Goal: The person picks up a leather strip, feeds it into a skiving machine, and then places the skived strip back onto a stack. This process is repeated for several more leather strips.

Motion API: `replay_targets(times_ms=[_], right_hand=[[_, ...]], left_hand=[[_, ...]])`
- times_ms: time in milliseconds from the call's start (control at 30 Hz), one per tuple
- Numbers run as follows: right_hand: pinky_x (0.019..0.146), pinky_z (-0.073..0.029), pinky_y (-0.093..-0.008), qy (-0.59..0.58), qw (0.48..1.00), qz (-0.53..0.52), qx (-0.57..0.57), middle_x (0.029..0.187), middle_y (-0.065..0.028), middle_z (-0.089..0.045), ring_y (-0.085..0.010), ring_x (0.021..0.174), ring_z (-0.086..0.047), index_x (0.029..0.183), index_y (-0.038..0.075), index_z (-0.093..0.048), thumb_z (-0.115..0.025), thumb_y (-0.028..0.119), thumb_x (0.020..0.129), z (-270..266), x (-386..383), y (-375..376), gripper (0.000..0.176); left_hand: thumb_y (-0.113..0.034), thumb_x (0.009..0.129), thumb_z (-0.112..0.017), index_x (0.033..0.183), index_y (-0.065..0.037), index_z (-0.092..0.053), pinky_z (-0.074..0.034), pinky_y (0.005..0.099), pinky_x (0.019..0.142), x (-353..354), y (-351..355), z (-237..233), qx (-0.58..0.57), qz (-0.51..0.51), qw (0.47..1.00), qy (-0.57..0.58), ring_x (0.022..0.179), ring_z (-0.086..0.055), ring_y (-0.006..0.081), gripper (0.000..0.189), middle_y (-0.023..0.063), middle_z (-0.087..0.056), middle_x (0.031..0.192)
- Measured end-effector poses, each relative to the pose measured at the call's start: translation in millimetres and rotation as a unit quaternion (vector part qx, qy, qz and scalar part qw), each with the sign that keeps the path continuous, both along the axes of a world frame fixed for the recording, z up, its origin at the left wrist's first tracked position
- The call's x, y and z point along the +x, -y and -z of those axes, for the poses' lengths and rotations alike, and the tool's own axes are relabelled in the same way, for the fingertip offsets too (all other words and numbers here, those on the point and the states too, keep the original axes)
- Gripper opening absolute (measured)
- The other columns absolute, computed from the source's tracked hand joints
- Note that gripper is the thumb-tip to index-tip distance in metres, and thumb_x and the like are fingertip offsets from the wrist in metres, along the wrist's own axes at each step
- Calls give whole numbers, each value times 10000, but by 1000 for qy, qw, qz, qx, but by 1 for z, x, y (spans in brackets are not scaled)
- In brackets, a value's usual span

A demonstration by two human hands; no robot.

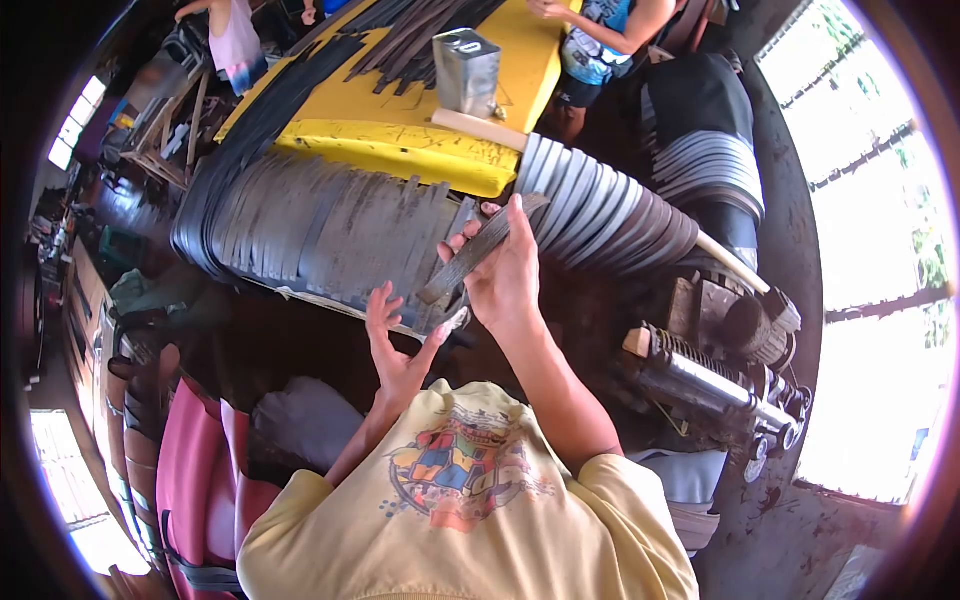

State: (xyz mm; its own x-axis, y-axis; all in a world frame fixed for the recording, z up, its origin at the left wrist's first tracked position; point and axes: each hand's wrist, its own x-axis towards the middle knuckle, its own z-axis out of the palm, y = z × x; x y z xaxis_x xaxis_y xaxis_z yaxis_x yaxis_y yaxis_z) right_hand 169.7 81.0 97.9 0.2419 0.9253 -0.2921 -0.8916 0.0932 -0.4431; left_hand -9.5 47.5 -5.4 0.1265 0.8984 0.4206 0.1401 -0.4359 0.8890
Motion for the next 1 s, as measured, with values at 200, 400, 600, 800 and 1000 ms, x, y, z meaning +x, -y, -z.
replay_targets(times_ms=[200, 400, 600, 800, 1000], right_hand=[[764, -535, -401, 20, 998, -25, -47, 749, -32, -601, -202, 719, -633, 1066, 150, -504, -535, 520, 989, 34, -49, -34, 379], [747, -530, -395, 109, 983, -75, -124, 829, -48, -649, -210, 796, -666, 1098, 140, -513, -564, 478, 981, 89, -41, -77, 362], [903, -454, -448, 251, 926, -184, -214, 1046, -102, -667, -231, 977, -667, 1306, 100, -496, -629, 467, 930, 143, 21, -145, 542], [934, -494, -498, 295, 896, -235, -235, 1035, -123, -660, -285, 995, -667, 1289, 117, -524, -680, 379, 912, 176, 49, -201, 485], [887, -481, -514, 376, 859, -284, -201, 965, -78, -654, -248, 925, -678, 1244, 151, -552, -658, 331, 934, 207, 67, -223, 373]], left_hand=[[-128, 795, -793, 1194, -18, -640, -496, 430, 825, -25, -46, 26, 81, -27, 986, -145, 893, -651, 329, 441, 155, -696, 1057], [-140, 836, -756, 1171, -9, -646, -519, 428, 793, -47, -51, 54, 13, -42, 976, -213, 870, -674, 349, 377, 170, -710, 998], [-141, 854, -730, 1132, -14, -628, -529, 442, 793, -42, -56, 80, -66, -88, 967, -231, 898, -684, 371, 322, 186, -705, 992], [-146, 845, -730, 1117, -40, -614, -531, 439, 778, -19, -67, 110, -94, -135, 957, -237, 863, -663, 391, 314, 181, -675, 934], [-132, 825, -748, 1106, -46, -621, -518, 439, 762, -3, -66, 130, -107, -169, 938, -284, 883, -637, 378, 321, 170, -633, 961]])
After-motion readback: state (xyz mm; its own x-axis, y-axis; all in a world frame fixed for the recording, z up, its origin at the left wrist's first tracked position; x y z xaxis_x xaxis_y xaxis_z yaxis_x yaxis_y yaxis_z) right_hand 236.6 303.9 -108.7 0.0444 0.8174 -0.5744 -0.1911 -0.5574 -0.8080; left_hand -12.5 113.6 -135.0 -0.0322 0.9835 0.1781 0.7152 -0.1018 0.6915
